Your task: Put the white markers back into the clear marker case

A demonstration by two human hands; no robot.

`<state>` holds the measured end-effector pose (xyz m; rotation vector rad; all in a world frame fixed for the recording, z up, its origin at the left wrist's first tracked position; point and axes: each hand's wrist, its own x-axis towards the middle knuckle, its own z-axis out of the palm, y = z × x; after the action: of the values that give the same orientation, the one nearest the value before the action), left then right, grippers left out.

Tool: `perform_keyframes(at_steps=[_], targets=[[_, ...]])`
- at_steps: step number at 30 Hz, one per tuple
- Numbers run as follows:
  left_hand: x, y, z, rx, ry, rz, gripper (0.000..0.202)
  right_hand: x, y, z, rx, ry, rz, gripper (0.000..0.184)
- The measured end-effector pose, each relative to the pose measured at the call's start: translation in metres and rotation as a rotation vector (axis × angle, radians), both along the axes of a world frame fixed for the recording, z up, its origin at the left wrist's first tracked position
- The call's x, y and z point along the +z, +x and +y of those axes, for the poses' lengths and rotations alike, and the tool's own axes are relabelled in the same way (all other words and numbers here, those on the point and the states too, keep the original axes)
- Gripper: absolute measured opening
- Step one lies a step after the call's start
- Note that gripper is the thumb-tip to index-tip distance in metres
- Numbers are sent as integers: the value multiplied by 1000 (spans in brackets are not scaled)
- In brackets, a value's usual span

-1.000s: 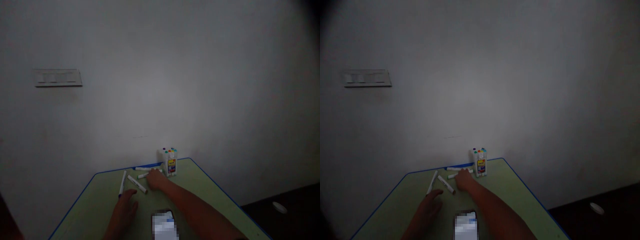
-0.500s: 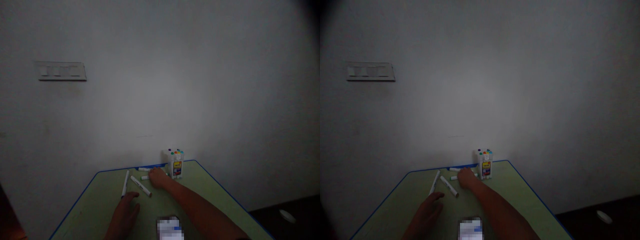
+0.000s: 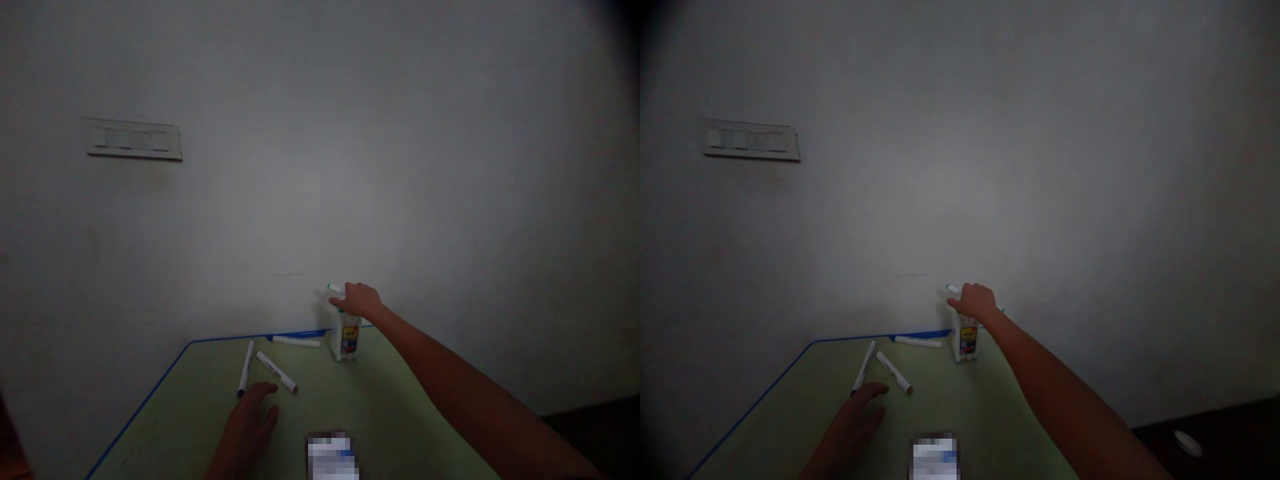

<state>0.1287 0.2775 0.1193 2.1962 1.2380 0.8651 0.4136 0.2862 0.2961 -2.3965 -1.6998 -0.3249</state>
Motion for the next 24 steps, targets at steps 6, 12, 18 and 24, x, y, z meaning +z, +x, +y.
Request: perform_keyframes(at_steps=[6,12,18,24], targets=[[1,2,-4,-24,46,-27,42,-16,-7,13,-48,-125,34,63],[10,8,-18,-104,20,-32,51,0,-14,-12,-62,-103,63,54],[49,42,-47,-120,62,-230,79,41,-67,-59,64,-38,35,61],[87,37,-72,-12,-25,-452,78,57,-123,-113,360,-1,106,60]])
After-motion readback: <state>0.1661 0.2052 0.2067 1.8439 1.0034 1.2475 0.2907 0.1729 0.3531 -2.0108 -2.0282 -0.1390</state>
